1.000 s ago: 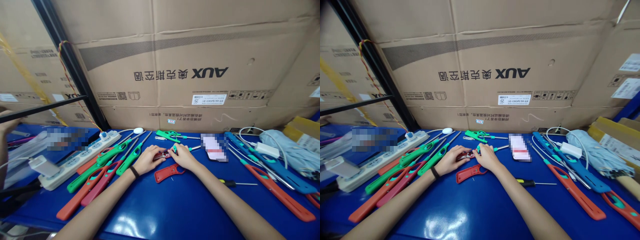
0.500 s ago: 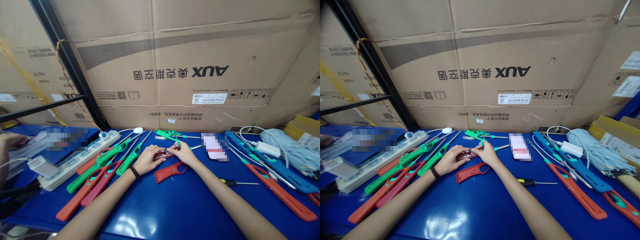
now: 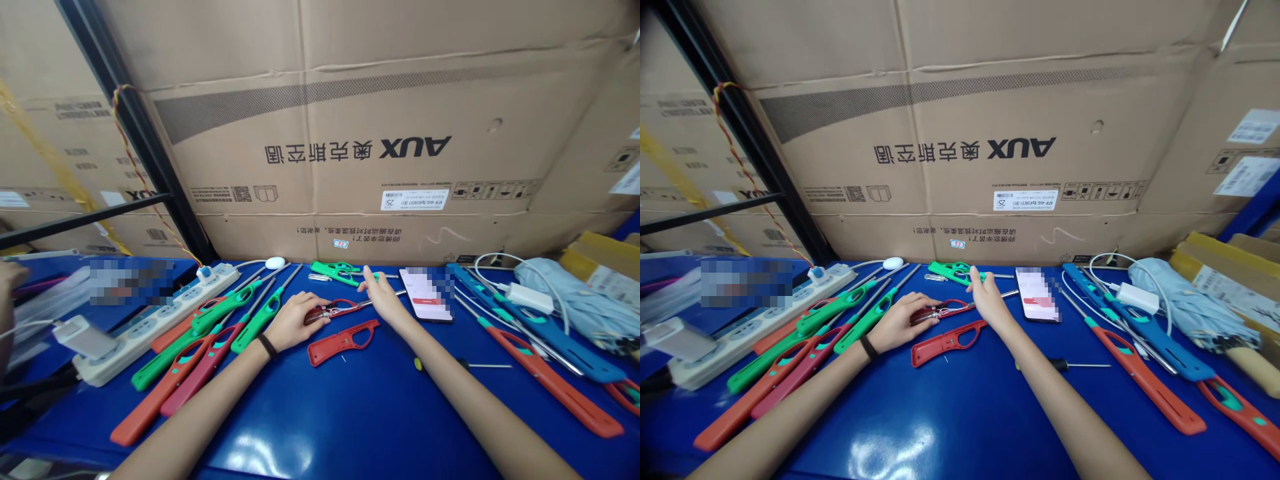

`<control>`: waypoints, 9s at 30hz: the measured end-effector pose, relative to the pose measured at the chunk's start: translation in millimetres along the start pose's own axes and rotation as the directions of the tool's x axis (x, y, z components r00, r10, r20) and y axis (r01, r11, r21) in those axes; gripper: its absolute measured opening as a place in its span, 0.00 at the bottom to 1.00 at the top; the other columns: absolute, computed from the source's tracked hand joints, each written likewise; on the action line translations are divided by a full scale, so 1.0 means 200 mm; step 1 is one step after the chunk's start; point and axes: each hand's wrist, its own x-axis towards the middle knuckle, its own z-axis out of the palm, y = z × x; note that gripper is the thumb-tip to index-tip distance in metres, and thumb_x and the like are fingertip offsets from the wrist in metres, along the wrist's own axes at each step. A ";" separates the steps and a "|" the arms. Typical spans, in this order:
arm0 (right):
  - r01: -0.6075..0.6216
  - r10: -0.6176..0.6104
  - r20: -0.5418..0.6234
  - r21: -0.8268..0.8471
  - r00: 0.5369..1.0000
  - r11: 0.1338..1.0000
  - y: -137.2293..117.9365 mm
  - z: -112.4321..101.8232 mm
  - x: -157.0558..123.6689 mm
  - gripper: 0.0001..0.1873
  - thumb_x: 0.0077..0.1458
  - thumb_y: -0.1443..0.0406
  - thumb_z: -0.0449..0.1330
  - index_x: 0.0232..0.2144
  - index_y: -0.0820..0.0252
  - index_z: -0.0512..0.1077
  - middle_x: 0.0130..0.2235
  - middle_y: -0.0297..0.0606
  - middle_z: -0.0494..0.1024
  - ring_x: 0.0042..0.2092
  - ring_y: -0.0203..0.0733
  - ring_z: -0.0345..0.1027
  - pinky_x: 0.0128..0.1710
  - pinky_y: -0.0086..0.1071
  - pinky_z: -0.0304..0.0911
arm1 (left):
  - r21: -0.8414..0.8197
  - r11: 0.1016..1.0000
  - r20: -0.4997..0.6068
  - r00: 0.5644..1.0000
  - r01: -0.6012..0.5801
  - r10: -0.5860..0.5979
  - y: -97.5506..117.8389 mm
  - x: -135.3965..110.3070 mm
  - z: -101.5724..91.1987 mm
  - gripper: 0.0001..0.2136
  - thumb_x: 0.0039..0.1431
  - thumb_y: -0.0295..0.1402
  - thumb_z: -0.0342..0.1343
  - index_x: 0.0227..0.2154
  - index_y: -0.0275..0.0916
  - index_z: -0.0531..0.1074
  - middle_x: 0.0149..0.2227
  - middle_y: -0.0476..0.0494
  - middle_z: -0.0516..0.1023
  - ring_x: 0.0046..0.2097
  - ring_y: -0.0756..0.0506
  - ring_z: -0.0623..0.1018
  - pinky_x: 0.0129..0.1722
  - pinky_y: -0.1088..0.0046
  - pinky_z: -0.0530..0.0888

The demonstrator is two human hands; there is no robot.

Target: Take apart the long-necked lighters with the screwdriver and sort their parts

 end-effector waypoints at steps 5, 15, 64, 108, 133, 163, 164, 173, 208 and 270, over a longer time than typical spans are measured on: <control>0.043 -0.040 0.029 -0.110 0.999 0.993 0.01 -0.12 -0.06 0.27 0.58 0.43 0.39 0.24 0.55 0.61 0.24 0.32 0.69 0.27 0.41 0.64 0.30 0.32 0.58 | 0.008 1.000 -0.008 1.000 0.017 -0.016 -0.01 0.01 0.00 0.15 0.60 0.38 0.55 0.50 0.44 0.69 0.41 0.45 0.76 0.42 0.43 0.72 0.45 0.65 0.68; 0.213 -0.151 0.196 -0.350 0.969 0.912 -0.05 -0.10 -0.11 0.24 0.52 0.47 0.54 0.17 0.57 0.71 0.21 0.36 0.74 0.25 0.41 0.66 0.26 0.31 0.54 | 0.031 0.999 -0.010 1.000 0.018 -0.017 -0.01 0.00 0.00 0.16 0.59 0.39 0.55 0.49 0.44 0.69 0.41 0.45 0.76 0.43 0.43 0.73 0.45 0.65 0.67; 0.367 -0.181 0.443 -0.382 0.878 0.848 0.04 -0.16 -0.31 0.13 0.55 0.54 0.58 0.41 0.52 0.70 0.45 0.39 0.76 0.46 0.48 0.70 0.43 0.40 0.63 | 0.120 0.987 -0.069 0.993 0.108 -0.100 -0.03 0.02 -0.20 0.11 0.60 0.42 0.53 0.30 0.43 0.76 0.41 0.47 0.78 0.46 0.42 0.72 0.51 0.57 0.62; 0.392 -0.311 0.261 -0.362 0.914 0.846 -0.06 -0.06 -0.18 0.13 0.59 0.61 0.52 0.44 0.54 0.72 0.45 0.39 0.77 0.48 0.47 0.68 0.46 0.40 0.63 | 0.063 0.994 -0.122 0.989 0.094 -0.086 0.00 0.03 0.01 0.18 0.55 0.45 0.59 0.44 0.40 0.74 0.41 0.43 0.80 0.41 0.42 0.77 0.43 0.65 0.72; 0.279 -0.363 -0.064 -0.522 0.930 0.806 0.10 -0.66 -0.34 0.17 0.58 0.51 0.51 0.36 0.54 0.73 0.41 0.39 0.78 0.45 0.50 0.71 0.44 0.40 0.65 | 0.153 0.982 -0.103 0.990 0.107 -0.092 -0.05 0.10 0.03 0.15 0.58 0.34 0.56 0.49 0.41 0.72 0.43 0.42 0.76 0.44 0.41 0.74 0.45 0.64 0.70; 0.503 -0.329 0.439 -0.374 0.836 0.780 0.04 -0.21 -0.42 0.12 0.60 0.60 0.55 0.46 0.50 0.69 0.44 0.39 0.71 0.47 0.47 0.65 0.50 0.44 0.61 | 0.345 0.912 -0.224 0.963 0.222 -0.150 -0.07 0.30 0.06 0.21 0.61 0.39 0.53 0.56 0.43 0.63 0.53 0.40 0.68 0.53 0.39 0.67 0.54 0.58 0.63; 0.515 -0.341 0.444 -0.368 0.829 0.774 0.04 -0.18 -0.42 0.12 0.60 0.60 0.54 0.46 0.50 0.69 0.44 0.39 0.71 0.47 0.47 0.66 0.49 0.43 0.61 | 0.363 0.894 -0.236 0.954 0.261 -0.183 -0.07 0.30 0.04 0.22 0.60 0.40 0.53 0.56 0.42 0.62 0.53 0.39 0.68 0.53 0.39 0.67 0.54 0.59 0.62; 0.511 -0.345 0.444 -0.339 0.827 0.790 0.08 -0.20 -0.38 0.09 0.60 0.61 0.54 0.43 0.54 0.68 0.43 0.38 0.71 0.45 0.45 0.67 0.45 0.40 0.64 | 0.582 0.661 -0.167 0.865 0.474 -0.473 -0.03 -0.06 -0.25 0.14 0.50 0.41 0.60 0.33 0.34 0.72 0.38 0.31 0.70 0.45 0.30 0.69 0.42 0.53 0.66; 0.407 -0.394 -0.144 0.071 0.908 0.911 -0.03 -0.41 -0.34 0.17 0.58 0.52 0.53 0.45 0.54 0.65 0.45 0.42 0.73 0.45 0.45 0.69 0.42 0.36 0.66 | -0.010 0.997 0.419 0.906 0.075 -0.064 0.32 -0.05 -0.17 0.26 0.41 0.49 0.66 0.41 0.42 0.70 0.40 0.45 0.72 0.44 0.40 0.72 0.46 0.62 0.67; -0.045 -0.219 0.220 0.795 0.950 0.605 -0.20 -0.01 -0.47 0.28 0.59 0.43 0.39 0.27 0.57 0.62 0.19 0.27 0.58 0.22 0.33 0.47 0.22 0.28 0.47 | -0.356 0.934 0.179 0.977 -0.044 0.114 0.38 0.00 0.13 0.18 0.43 0.42 0.67 0.35 0.41 0.71 0.44 0.45 0.73 0.46 0.40 0.70 0.48 0.63 0.63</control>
